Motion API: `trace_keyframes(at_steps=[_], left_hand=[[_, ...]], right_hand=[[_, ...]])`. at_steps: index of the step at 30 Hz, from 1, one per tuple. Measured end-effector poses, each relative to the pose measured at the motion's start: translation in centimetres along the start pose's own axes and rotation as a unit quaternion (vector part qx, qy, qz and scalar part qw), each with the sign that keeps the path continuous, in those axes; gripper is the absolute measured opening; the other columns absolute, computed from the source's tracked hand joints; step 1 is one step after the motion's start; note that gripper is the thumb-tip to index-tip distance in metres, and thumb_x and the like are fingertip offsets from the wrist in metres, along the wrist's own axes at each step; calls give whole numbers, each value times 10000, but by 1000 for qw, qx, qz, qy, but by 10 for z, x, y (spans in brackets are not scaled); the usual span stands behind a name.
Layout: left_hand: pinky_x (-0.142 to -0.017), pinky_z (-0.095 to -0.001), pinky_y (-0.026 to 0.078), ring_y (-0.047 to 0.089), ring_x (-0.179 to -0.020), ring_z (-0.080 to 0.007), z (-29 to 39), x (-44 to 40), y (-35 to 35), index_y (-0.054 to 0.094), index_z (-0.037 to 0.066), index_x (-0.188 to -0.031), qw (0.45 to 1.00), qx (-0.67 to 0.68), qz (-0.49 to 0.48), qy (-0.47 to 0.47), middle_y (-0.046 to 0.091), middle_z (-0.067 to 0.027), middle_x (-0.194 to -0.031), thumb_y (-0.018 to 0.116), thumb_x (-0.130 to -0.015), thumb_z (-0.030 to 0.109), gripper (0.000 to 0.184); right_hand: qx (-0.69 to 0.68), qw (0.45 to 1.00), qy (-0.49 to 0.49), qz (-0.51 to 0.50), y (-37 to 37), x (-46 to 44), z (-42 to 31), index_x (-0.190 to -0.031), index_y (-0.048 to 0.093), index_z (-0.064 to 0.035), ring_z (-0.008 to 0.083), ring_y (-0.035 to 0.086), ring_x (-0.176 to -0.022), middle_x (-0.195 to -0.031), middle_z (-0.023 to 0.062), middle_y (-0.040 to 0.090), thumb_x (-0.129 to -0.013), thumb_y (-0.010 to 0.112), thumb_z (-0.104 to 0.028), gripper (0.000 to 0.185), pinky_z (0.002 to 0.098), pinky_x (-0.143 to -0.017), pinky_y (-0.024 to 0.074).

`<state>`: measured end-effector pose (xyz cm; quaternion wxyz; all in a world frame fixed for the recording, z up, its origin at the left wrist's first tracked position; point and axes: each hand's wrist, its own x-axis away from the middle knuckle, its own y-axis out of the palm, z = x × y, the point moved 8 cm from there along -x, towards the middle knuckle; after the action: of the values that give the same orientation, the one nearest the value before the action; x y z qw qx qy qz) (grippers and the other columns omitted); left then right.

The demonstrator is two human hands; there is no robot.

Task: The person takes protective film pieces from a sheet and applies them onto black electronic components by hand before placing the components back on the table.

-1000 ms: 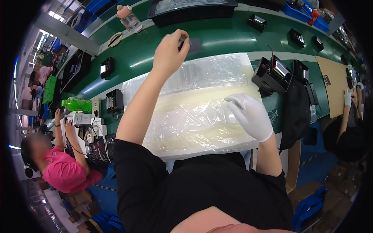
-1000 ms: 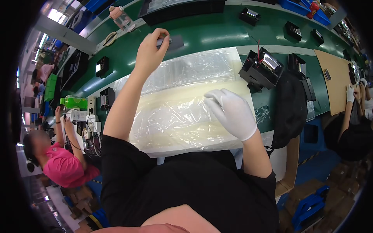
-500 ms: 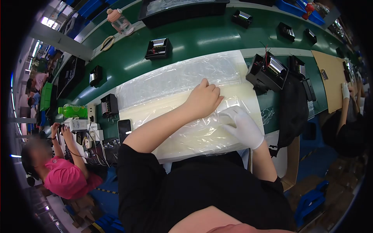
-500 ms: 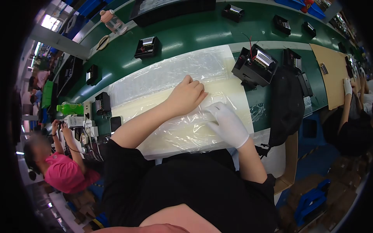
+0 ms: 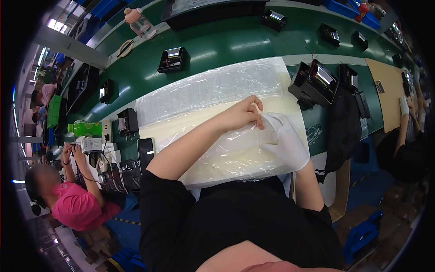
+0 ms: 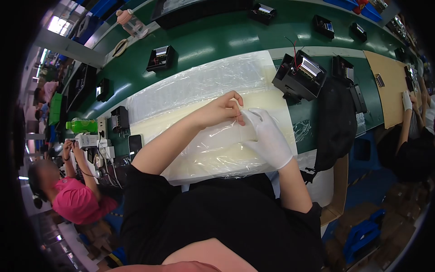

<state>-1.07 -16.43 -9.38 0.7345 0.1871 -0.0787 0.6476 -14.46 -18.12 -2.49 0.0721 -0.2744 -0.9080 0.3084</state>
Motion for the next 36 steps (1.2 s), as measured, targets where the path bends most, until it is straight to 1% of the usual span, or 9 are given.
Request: trace_keyframes(at_steps=[6, 11, 17, 21, 24, 25, 28, 30, 36], left_hand=[[-776, -327, 508, 657, -791, -178, -4, 9, 3, 476, 76, -1164, 994, 61, 17, -93, 663, -73, -861, 528, -956, 4, 226], [-785, -324, 502, 637, -845, -204, 15, 14, 9, 499, 69, -1150, 993, -116, 19, -32, 664, -75, -859, 533, -954, 31, 203], [-842, -339, 496, 607, -955, -248, 32, 14, 5, 536, 62, -1149, 870, -474, 109, 83, 659, -77, -852, 586, -937, 100, 220], [-886, -377, 490, 599, -981, -273, 35, 23, 7, 547, 51, -1147, 806, -561, 148, 113, 670, -103, -905, 621, -911, 153, 267], [-889, -372, 491, 600, -990, -278, 90, 51, 33, 557, 46, -1154, 730, -599, 210, 252, 658, -97, -1003, 632, -895, 174, 297], [-891, -371, 491, 600, -993, -280, 112, 64, 44, 561, 45, -1156, 701, -607, 230, 296, 654, -95, -1035, 635, -890, 181, 308], [-904, -339, 496, 590, -1097, -262, 194, 120, 112, 618, 87, -1172, 747, -461, 39, 477, 608, -84, -1194, 622, -905, 164, 278], [-863, -330, 524, 643, -988, -252, 207, 152, 150, 661, 50, -861, 760, -369, 9, 535, 661, -74, -1071, 625, -918, 173, 140], [-743, -300, 538, 593, -823, -184, 226, 177, 161, 641, 57, -840, 740, -283, 91, 603, 622, -94, -1040, 741, -816, 118, 120]], right_hand=[[60, 997, 40, -24, 5, 0, 3, -1292, 578, -51, 316, 543, -1128, -1288, 134, 554, -674, 738, -11, 640, 372, -1010, 439], [44, 996, -35, 62, -3, 10, -3, -1161, 668, -53, 278, 605, -982, -1149, 94, 649, -668, 761, -11, 504, 342, -905, 487], [-38, 991, -79, 103, -22, 40, -5, -781, 754, -59, 209, 611, -685, -735, 36, 702, -644, 788, 7, 155, 282, -674, 489], [-313, 943, -89, 64, -51, 69, 17, -746, 727, -46, 169, 621, -741, -875, 66, 744, -664, 812, -33, 118, 279, -679, 487], [-368, 900, -101, 212, -82, 80, 32, -773, 628, -36, 176, 515, -682, -789, 95, 634, -685, 641, 92, 156, 280, -628, 423], [-385, 880, -104, 259, -91, 85, 38, -782, 594, -33, 178, 480, -662, -761, 104, 597, -692, 584, 133, 190, 280, -611, 401], [-428, 859, -104, 260, -90, 84, 56, -807, 584, -28, 194, 514, -697, -798, 120, 615, -663, 566, 143, 224, 273, -653, 420], [-474, 836, -101, 259, -84, 79, 67, -833, 573, -24, 211, 549, -732, -835, 135, 633, -635, 549, 152, 266, 265, -696, 439], [-373, 885, -42, 275, -70, 78, 66, -846, 577, -23, 213, 556, -756, -864, 138, 641, -659, 563, 156, 259, 271, -725, 443]])
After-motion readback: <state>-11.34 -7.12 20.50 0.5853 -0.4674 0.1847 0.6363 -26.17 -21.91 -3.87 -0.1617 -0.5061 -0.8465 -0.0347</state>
